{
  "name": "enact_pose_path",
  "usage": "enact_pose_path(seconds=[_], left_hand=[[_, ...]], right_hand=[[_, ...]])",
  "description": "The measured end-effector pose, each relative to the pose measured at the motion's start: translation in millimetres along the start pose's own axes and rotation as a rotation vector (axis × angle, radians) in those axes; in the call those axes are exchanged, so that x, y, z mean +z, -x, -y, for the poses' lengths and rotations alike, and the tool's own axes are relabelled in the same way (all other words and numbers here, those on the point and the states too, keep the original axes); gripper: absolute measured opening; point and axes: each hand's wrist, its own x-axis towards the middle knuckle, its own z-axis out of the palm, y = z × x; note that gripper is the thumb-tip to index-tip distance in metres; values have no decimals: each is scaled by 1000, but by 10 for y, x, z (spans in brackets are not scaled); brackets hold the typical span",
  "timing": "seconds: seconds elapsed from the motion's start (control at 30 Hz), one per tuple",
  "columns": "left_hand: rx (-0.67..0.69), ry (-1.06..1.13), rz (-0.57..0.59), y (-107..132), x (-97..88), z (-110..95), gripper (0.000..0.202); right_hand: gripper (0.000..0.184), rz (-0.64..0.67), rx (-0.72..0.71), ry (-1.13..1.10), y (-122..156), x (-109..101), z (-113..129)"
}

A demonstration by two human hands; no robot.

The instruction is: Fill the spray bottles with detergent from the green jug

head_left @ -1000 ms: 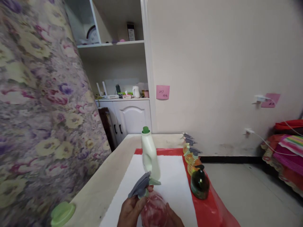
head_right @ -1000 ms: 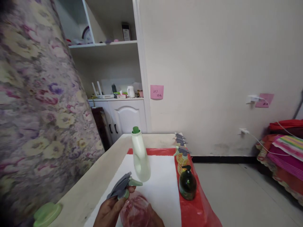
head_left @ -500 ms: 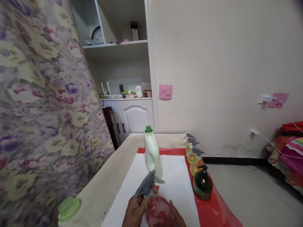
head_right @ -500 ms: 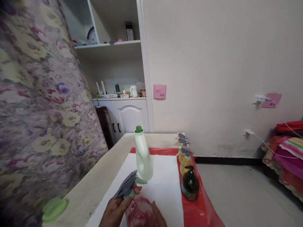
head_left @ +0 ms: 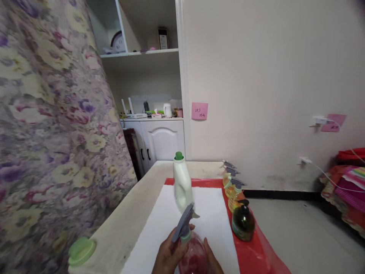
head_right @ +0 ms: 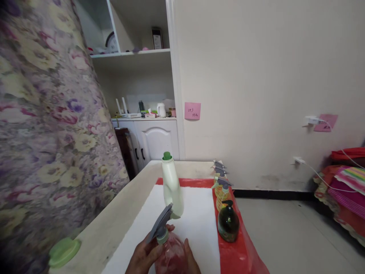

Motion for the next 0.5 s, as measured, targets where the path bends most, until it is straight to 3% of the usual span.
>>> enact_pose_path(seconds=[0.07, 0.2, 0.3, 0.4, 0.5], left_hand=[[-3, 18, -7, -5, -2, 19, 43], [-4, 28, -31, 0, 2, 26, 42], [-11, 10, -16, 4, -10, 45, 42], [-16, 16, 19, -6, -25, 101, 42], [-17, 30, 68, -28, -13, 161, 48]], right_hand=[[71, -36, 14, 164, 16, -41, 20], [64, -249, -356, 576, 99, -115, 81], [55, -341, -474, 703, 165, -195, 86], [61, -396, -638, 820, 143, -312, 6], [57, -384, -760, 906, 23, -444, -116]])
